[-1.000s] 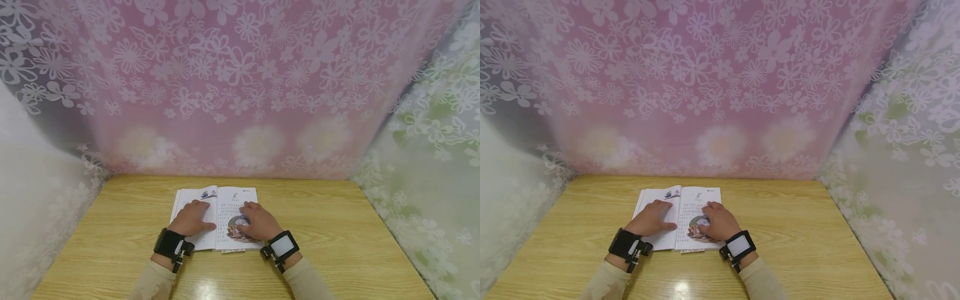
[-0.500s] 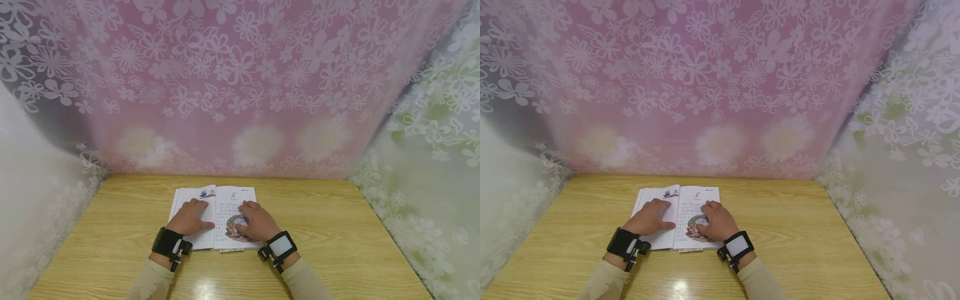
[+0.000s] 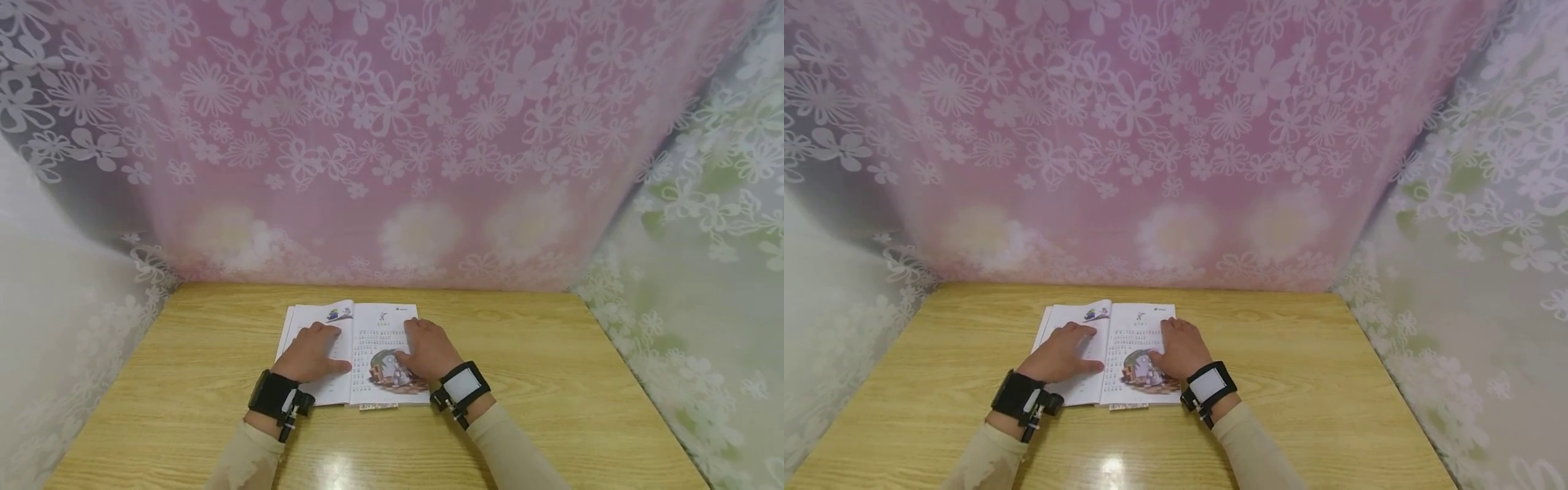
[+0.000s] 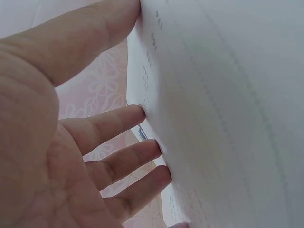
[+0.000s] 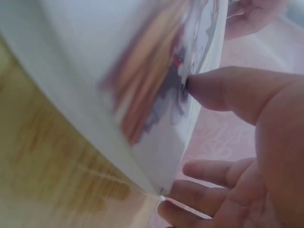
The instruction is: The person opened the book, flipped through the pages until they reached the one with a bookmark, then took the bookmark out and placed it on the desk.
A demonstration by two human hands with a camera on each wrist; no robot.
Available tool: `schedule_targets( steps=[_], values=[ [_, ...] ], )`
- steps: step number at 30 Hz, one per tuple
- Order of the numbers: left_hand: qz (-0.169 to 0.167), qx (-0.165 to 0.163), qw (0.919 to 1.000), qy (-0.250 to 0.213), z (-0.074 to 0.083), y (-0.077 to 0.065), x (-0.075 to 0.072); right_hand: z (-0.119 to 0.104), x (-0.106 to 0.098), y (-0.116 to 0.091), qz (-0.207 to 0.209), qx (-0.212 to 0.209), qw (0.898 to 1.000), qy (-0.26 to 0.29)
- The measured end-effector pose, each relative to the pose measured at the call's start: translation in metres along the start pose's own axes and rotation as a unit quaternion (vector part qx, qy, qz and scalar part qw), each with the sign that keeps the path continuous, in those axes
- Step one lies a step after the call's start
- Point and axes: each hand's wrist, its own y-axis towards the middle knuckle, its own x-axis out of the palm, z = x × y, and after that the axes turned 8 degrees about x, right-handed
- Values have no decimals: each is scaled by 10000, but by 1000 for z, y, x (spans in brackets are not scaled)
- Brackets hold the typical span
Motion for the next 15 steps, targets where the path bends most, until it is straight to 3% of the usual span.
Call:
schedule_targets(
  steps=[9,15],
  values=[
    [30,-22,10000,-23,3,-1,-4,-7,-11,-6,-73,15,9991,416],
    [46,1,10000,-50,1,-2,-1,-10,-14,-14,-632,-206,9915,1120]
  ],
)
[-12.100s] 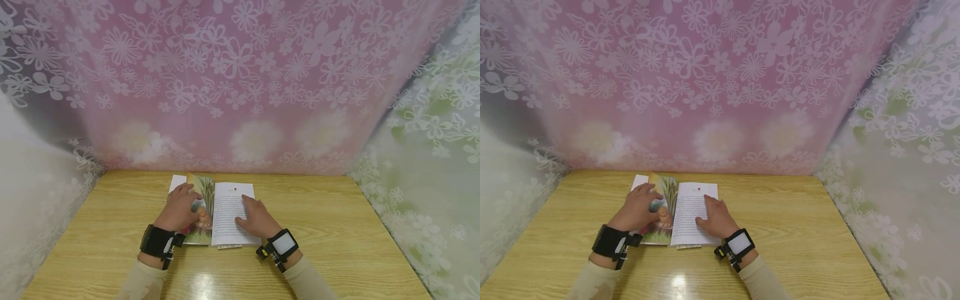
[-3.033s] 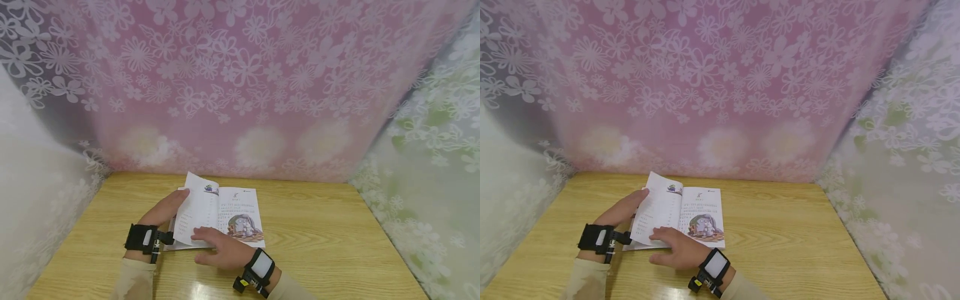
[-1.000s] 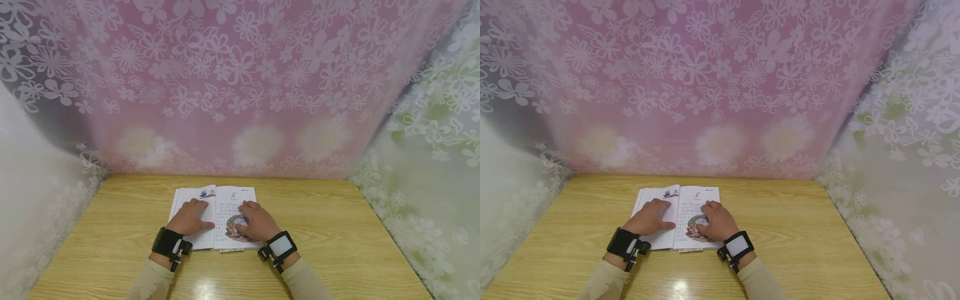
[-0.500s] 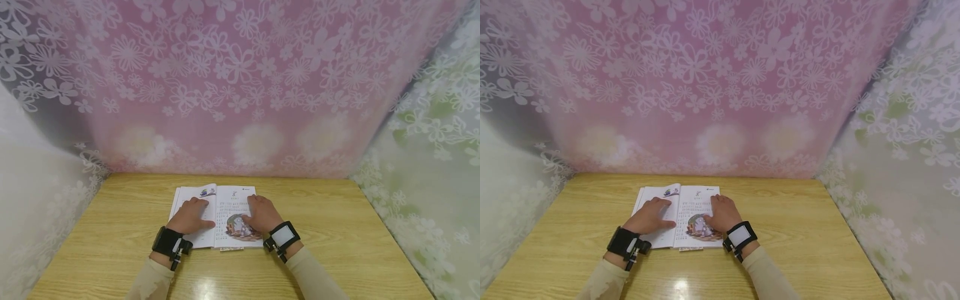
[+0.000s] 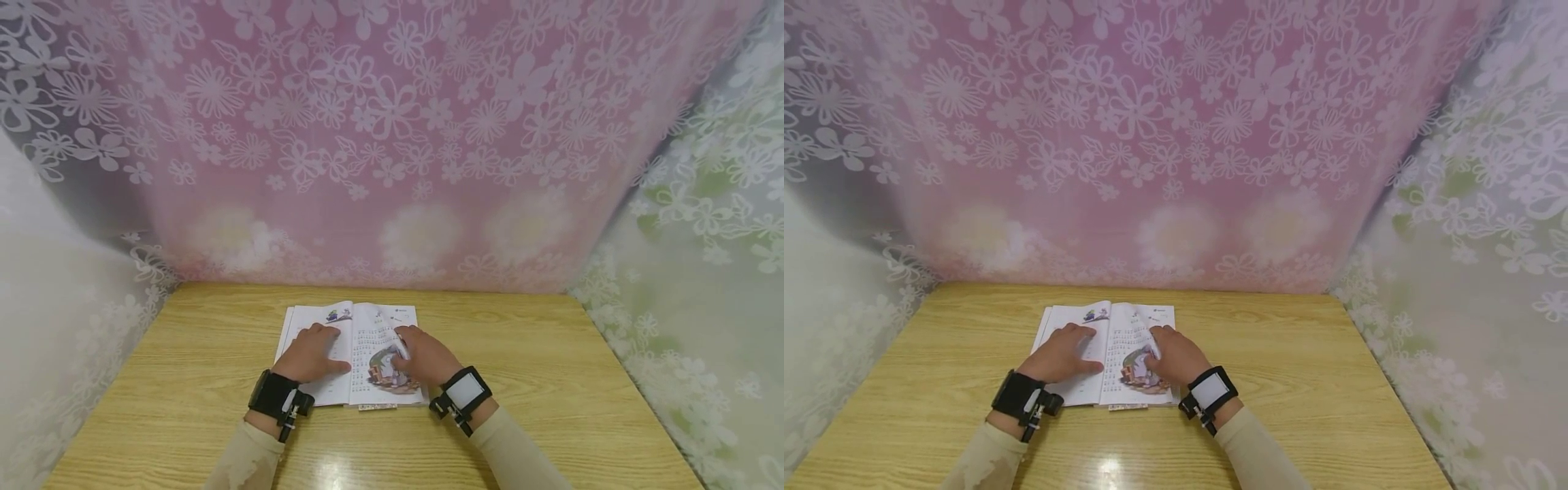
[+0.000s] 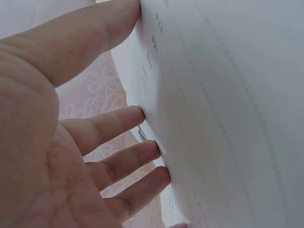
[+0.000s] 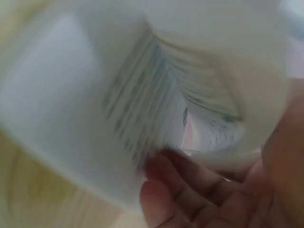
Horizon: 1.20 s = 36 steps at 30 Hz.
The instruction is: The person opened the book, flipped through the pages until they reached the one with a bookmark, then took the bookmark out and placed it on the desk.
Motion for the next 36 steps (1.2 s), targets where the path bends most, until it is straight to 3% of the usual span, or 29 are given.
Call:
schedule_targets(
  steps=[4,9,13,15,17,19,20,22,25,27,30,32,36],
  values=[
    [-6,15,10000,-14,1,-1,-1,-3,1,-5,-585,3,9953,774],
    [26,110,9999,73,1,0,-2,-16,3,-11,-899,-261,9758,1975],
    [174,674,9974,189,-4,-2,-3,-34,6,-15,-1049,-894,9603,2427],
    [183,1205,9922,264,-8,-3,-7,-44,9,-16,-1065,-1165,9589,2360],
    [14,949,9940,-535,-11,-6,-14,-53,14,-16,-1016,-1360,9624,2122],
    [-121,440,9871,-1533,-14,-7,-21,-62,20,-15,-969,-1476,9661,1882],
    [-150,165,9804,-1956,-16,-8,-25,-65,23,-15,-962,-1536,9676,1758],
    [-113,-551,9561,-2877,-18,-9,-30,-71,28,-14,-971,-1612,9695,1571],
    [-305,-583,9481,-3112,-22,-11,-36,-78,36,-12,-1036,-1701,9700,1396],
    [-356,-537,9504,-3043,-22,-13,-39,-81,39,-11,-1077,-1790,9717,1107],
    [-166,-493,9654,-2554,-20,-16,-46,-84,42,-9,-1067,-2104,9712,334],
    [158,-549,9832,-1735,-17,-18,-51,-85,43,-8,-970,-2345,9671,-184],
    [516,-297,9949,-810,-5,-15,-54,-88,46,-4,-620,-2742,9576,-632]
  ],
)
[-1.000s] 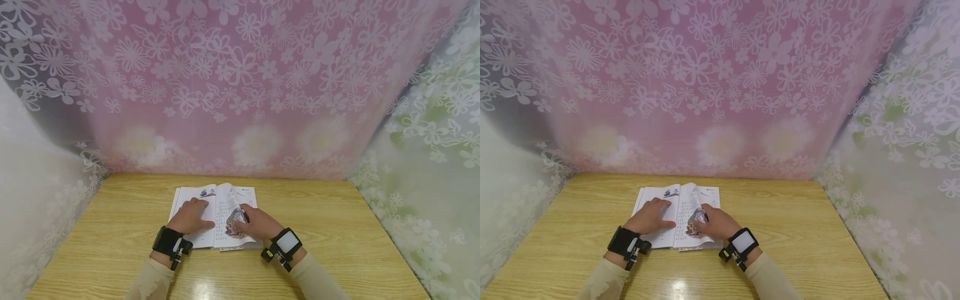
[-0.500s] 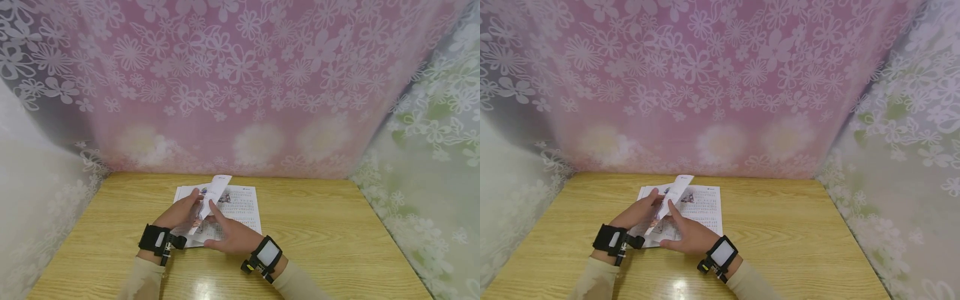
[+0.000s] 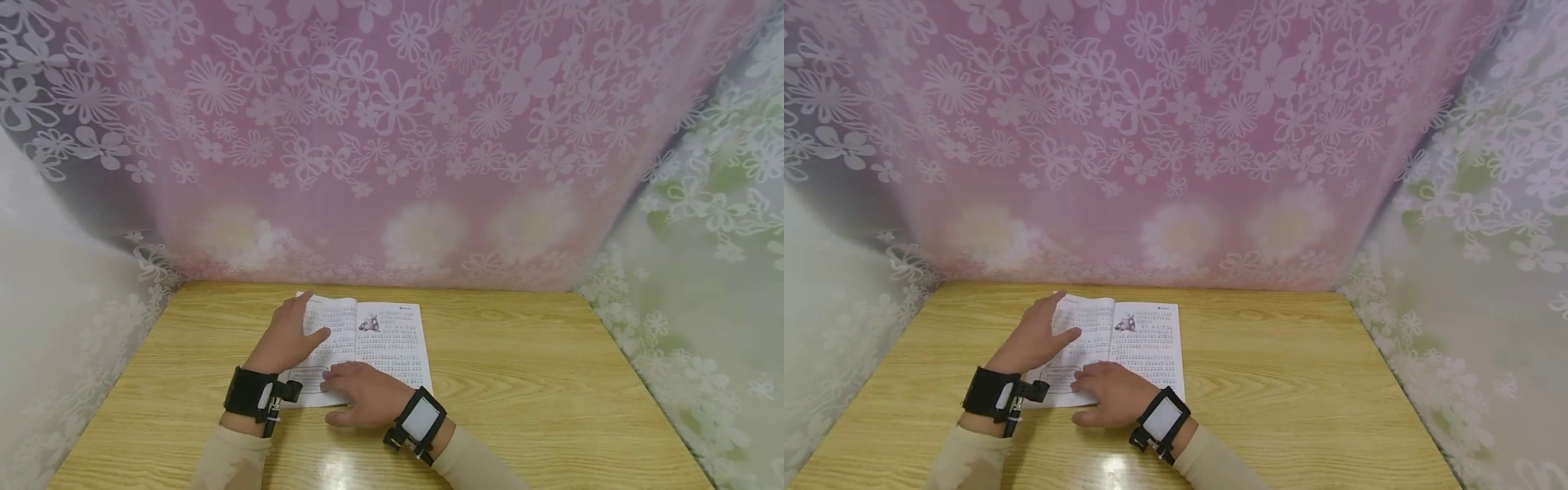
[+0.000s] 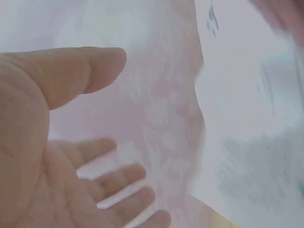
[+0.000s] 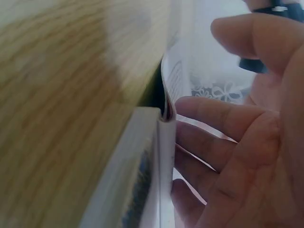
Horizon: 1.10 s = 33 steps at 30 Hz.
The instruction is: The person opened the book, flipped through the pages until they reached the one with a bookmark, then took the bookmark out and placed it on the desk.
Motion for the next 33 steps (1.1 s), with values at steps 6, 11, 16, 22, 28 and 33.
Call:
schedule_targets(
  steps=[6,11,16,22,28,33],
  values=[
    [-547,537,9970,57,14,2,20,0,2,3,121,-463,9985,255],
    [-675,337,9971,119,11,3,34,11,-11,-7,-160,-432,9932,1065],
    [-622,118,9967,499,5,3,42,40,-26,-25,600,367,9879,1384],
    [-581,5,9956,729,3,7,48,81,-20,-36,1102,2358,9650,315],
    [-487,-97,9970,592,-2,8,54,93,-9,-42,851,2980,9508,-17],
    [-450,-42,9970,622,-3,8,56,89,-12,-45,879,2986,9502,-119]
  ],
)
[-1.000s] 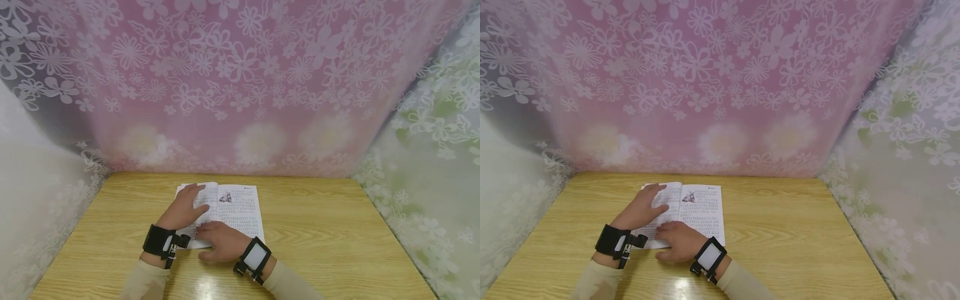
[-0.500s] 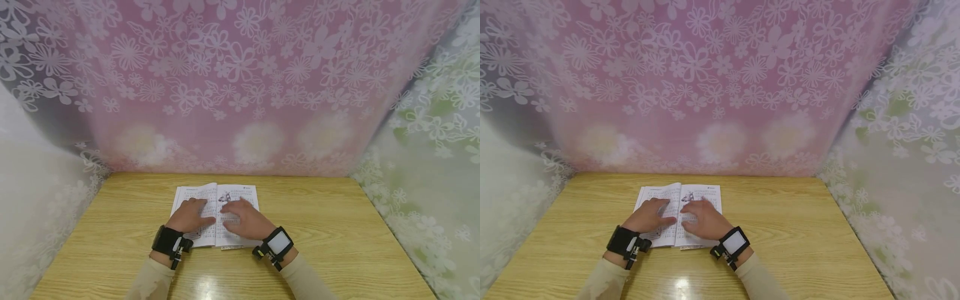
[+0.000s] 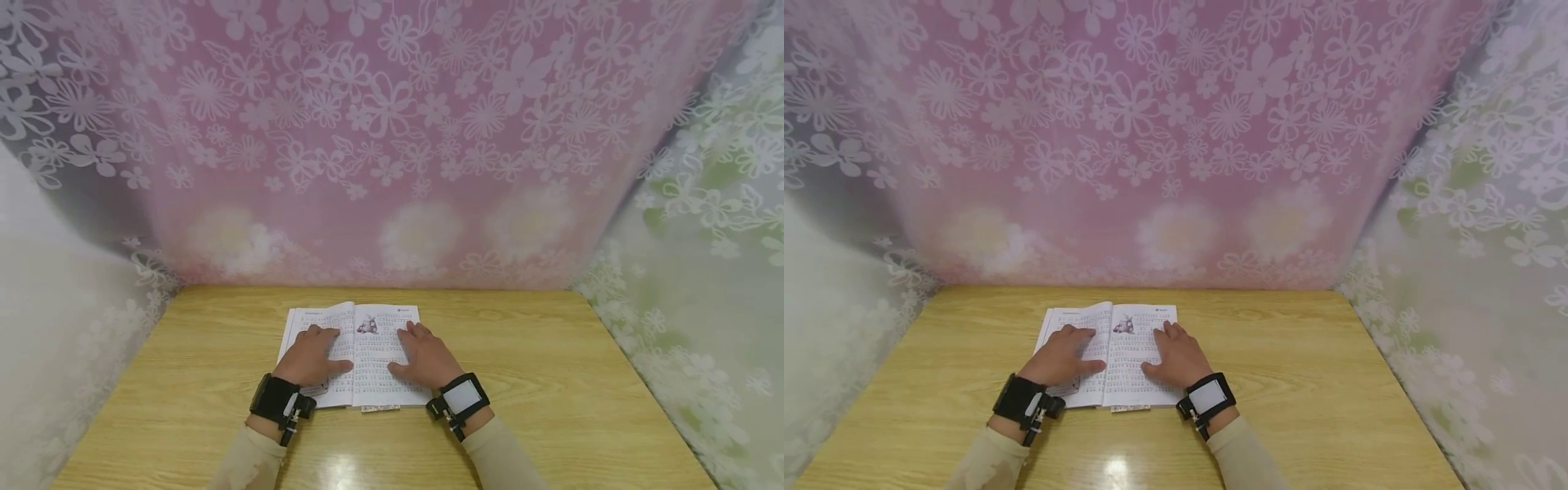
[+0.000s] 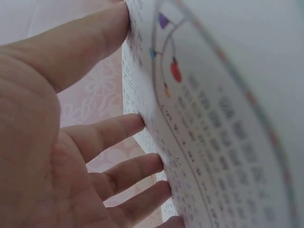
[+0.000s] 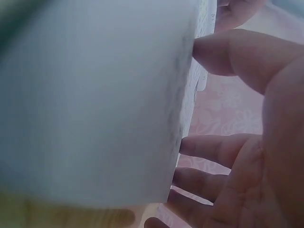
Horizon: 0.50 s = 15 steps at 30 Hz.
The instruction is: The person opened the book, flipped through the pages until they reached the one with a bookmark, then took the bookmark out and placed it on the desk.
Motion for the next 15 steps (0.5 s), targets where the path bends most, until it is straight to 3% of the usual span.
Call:
schedule_targets(
  steps=[15],
  values=[
    [25,-9,10000,-24,6,-2,-1,2,1,-3,-87,35,9997,232]
  ],
)
